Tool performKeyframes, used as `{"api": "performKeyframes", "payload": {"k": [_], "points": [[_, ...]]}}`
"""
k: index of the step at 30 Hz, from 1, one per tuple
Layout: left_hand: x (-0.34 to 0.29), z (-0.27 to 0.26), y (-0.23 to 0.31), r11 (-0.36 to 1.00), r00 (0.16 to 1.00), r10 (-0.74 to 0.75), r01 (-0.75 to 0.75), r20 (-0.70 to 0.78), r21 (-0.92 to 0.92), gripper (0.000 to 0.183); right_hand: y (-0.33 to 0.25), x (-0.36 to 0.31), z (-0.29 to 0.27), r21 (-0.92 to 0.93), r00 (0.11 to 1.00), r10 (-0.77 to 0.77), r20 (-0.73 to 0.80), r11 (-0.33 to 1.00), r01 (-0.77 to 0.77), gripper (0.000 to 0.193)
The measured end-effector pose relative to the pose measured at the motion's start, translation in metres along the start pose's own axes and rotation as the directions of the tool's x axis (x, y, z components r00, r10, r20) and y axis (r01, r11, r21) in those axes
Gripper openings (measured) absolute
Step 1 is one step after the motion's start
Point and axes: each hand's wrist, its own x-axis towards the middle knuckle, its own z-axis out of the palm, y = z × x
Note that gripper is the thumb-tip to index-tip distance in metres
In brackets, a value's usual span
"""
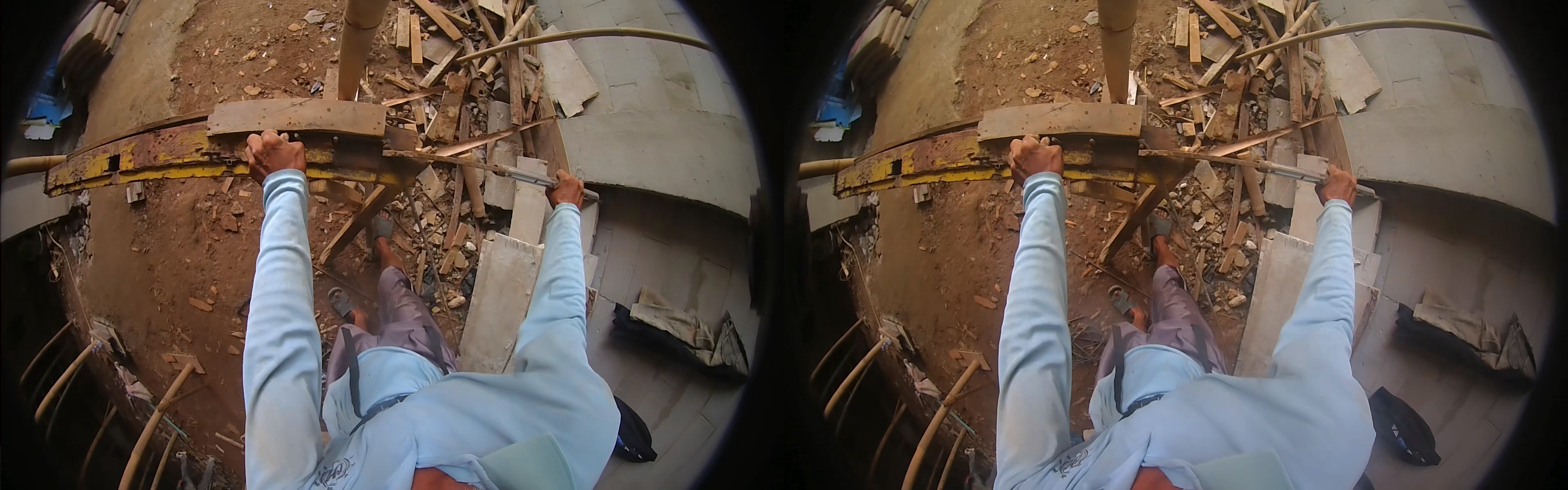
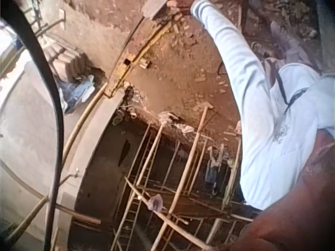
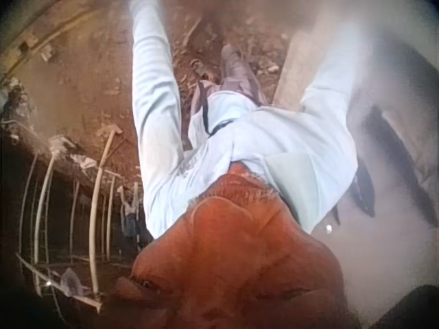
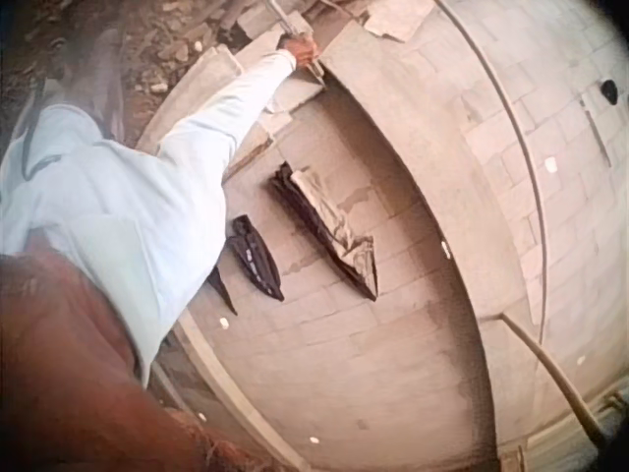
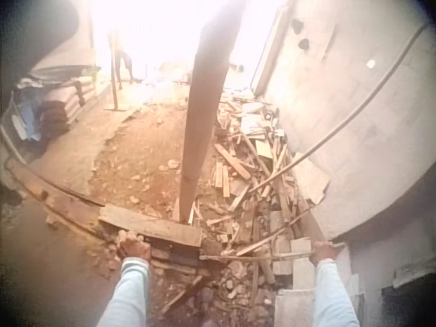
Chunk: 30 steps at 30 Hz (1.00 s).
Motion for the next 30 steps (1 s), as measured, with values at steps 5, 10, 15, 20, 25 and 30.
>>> {"api": "performKeyframes", "payload": {"k": [5,10,15,20,25,30], "points": [[-0.048,-0.005,-0.007,0.919,0.960,0.110,-0.196,-0.256,-0.342,0.049,-0.013,0.018,-0.039,-0.055,0.998,0.003,0.063,0.999,0.001,0.016],[-0.297,0.076,-0.035,0.660,0.748,0.154,0.409,0.646,-0.631,0.054,-0.006,0.039,-0.050,-0.085,0.943,-0.193,0.273,0.971,0.223,0.020],[-0.432,0.051,-0.005,0.342,-0.176,0.393,0.939,0.902,0.034,0.064,0.012,0.064,-0.053,-0.089,0.896,-0.291,0.335,0.937,0.337,0.028],[-0.454,0.049,-0.012,0.392,-0.192,0.363,0.919,0.912,0.038,0.073,0.013,0.044,-0.043,-0.114,0.949,-0.296,0.108,0.945,0.308,0.010],[-0.459,0.068,-0.005,0.562,-0.258,0.508,0.822,0.822,-0.089,0.078,0.022,0.022,-0.028,-0.083,0.964,-0.250,-0.097,0.967,0.242,0.008],[-0.500,0.078,-0.014,0.269,-0.064,0.554,0.957,0.830,-0.106,0.067,0.026,-0.002,-0.032,-0.099,0.972,-0.166,-0.164,0.983,0.152,0.010]]}}
